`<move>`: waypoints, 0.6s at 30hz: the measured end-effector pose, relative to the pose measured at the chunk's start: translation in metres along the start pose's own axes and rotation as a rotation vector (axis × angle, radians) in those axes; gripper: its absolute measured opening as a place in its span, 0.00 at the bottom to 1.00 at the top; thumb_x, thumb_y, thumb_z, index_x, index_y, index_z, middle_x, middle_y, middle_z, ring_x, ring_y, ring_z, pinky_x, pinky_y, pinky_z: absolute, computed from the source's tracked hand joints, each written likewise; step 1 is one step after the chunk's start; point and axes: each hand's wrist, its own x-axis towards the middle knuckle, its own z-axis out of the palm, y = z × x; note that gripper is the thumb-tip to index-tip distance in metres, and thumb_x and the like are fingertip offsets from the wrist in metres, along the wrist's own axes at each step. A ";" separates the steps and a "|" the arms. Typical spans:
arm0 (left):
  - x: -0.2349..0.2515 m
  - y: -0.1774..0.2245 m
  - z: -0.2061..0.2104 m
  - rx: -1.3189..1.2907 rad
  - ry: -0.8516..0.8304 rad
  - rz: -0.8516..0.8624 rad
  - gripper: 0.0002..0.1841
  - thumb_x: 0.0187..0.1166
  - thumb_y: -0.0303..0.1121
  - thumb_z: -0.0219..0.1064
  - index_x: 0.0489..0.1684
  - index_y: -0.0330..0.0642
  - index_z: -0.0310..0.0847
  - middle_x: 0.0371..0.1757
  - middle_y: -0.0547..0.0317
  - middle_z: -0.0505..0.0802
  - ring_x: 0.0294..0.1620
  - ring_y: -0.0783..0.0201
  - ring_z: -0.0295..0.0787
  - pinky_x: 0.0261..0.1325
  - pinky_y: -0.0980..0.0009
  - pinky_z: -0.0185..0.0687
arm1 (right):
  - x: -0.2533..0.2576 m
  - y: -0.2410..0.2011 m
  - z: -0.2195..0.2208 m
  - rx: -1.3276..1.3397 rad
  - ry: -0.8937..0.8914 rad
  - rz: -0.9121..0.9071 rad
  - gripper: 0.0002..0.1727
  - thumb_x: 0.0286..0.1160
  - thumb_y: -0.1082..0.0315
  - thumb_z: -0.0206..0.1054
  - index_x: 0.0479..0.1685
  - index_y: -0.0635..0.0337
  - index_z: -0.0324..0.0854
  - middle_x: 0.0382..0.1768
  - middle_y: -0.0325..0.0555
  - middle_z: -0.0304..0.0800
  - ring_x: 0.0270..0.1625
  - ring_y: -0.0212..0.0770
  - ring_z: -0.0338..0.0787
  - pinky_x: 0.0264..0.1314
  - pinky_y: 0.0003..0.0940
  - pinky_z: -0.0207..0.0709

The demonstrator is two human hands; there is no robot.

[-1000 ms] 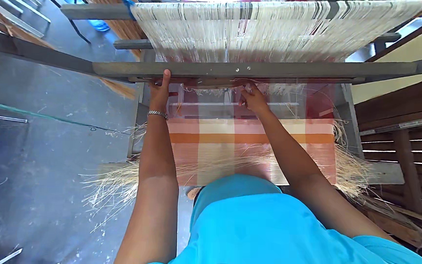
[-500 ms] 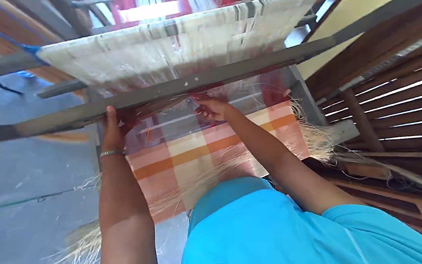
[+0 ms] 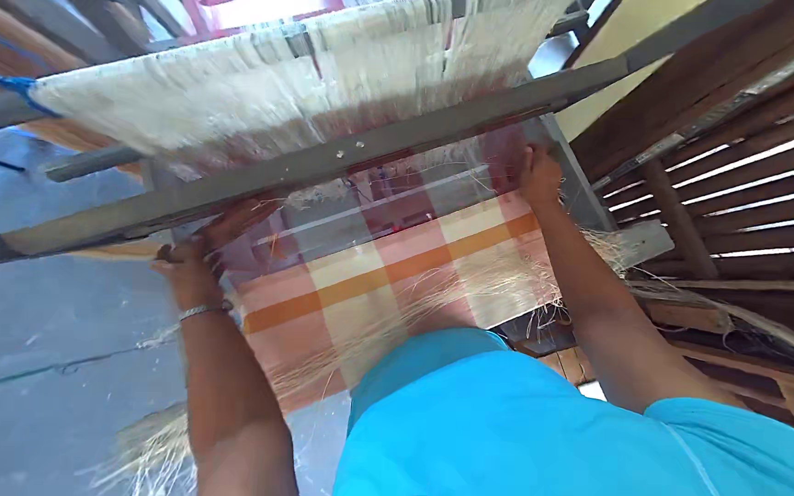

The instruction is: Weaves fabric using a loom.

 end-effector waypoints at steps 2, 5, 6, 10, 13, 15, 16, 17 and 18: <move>0.002 0.001 0.007 -0.110 0.053 -0.009 0.41 0.85 0.43 0.64 0.92 0.50 0.37 0.70 0.45 0.81 0.55 0.58 0.89 0.54 0.58 0.89 | -0.014 0.003 0.010 -0.090 -0.060 0.089 0.37 0.95 0.46 0.32 0.78 0.66 0.73 0.64 0.72 0.86 0.71 0.73 0.84 0.74 0.75 0.67; 0.011 -0.007 -0.016 -0.251 0.176 0.039 0.41 0.84 0.33 0.65 0.91 0.49 0.36 0.67 0.42 0.80 0.49 0.55 0.91 0.47 0.56 0.92 | -0.029 0.017 0.013 -0.043 -0.088 0.128 0.37 0.96 0.47 0.30 0.77 0.65 0.73 0.64 0.74 0.85 0.69 0.74 0.84 0.69 0.75 0.72; 0.012 -0.011 -0.030 -0.275 0.220 0.061 0.42 0.84 0.31 0.65 0.91 0.49 0.36 0.68 0.41 0.80 0.49 0.53 0.91 0.46 0.54 0.92 | -0.030 0.024 0.013 -0.044 -0.089 0.140 0.36 0.96 0.48 0.32 0.75 0.65 0.75 0.64 0.73 0.85 0.69 0.73 0.84 0.69 0.74 0.73; 0.009 -0.022 -0.090 -0.264 0.360 0.152 0.43 0.80 0.30 0.68 0.90 0.49 0.37 0.71 0.37 0.78 0.51 0.49 0.92 0.45 0.53 0.94 | -0.030 0.037 0.014 -0.069 -0.041 0.137 0.35 0.95 0.48 0.34 0.69 0.65 0.80 0.61 0.69 0.88 0.69 0.68 0.86 0.72 0.67 0.73; -0.011 -0.023 -0.128 -0.187 0.418 0.176 0.43 0.78 0.29 0.69 0.90 0.50 0.42 0.75 0.38 0.76 0.53 0.49 0.92 0.45 0.52 0.94 | -0.035 0.025 0.008 -0.081 -0.038 0.140 0.34 0.96 0.50 0.34 0.70 0.66 0.80 0.62 0.67 0.89 0.70 0.63 0.86 0.75 0.60 0.73; -0.029 -0.019 -0.145 -0.119 0.437 0.201 0.43 0.77 0.28 0.69 0.90 0.50 0.43 0.79 0.39 0.72 0.55 0.51 0.91 0.44 0.54 0.94 | -0.037 0.024 0.009 -0.094 -0.023 0.129 0.34 0.96 0.50 0.34 0.71 0.66 0.79 0.63 0.65 0.89 0.71 0.60 0.86 0.76 0.57 0.73; -0.038 -0.018 -0.151 -0.089 0.442 0.219 0.43 0.77 0.28 0.69 0.91 0.49 0.43 0.80 0.40 0.70 0.56 0.51 0.91 0.45 0.54 0.94 | -0.037 0.025 0.009 -0.100 -0.014 0.123 0.33 0.96 0.51 0.34 0.71 0.66 0.79 0.63 0.64 0.89 0.71 0.59 0.87 0.77 0.54 0.73; -0.047 -0.016 -0.156 -0.058 0.442 0.241 0.43 0.78 0.28 0.68 0.91 0.48 0.43 0.81 0.40 0.69 0.56 0.52 0.91 0.45 0.55 0.94 | -0.037 0.026 0.010 -0.101 -0.004 0.115 0.33 0.96 0.51 0.35 0.70 0.66 0.79 0.63 0.63 0.89 0.71 0.58 0.87 0.76 0.54 0.74; -0.055 -0.015 -0.159 -0.019 0.442 0.267 0.43 0.78 0.29 0.68 0.91 0.48 0.42 0.82 0.40 0.69 0.56 0.53 0.91 0.45 0.55 0.95 | -0.036 0.027 0.011 -0.109 0.007 0.107 0.33 0.95 0.51 0.35 0.69 0.66 0.80 0.62 0.62 0.90 0.70 0.57 0.87 0.76 0.53 0.74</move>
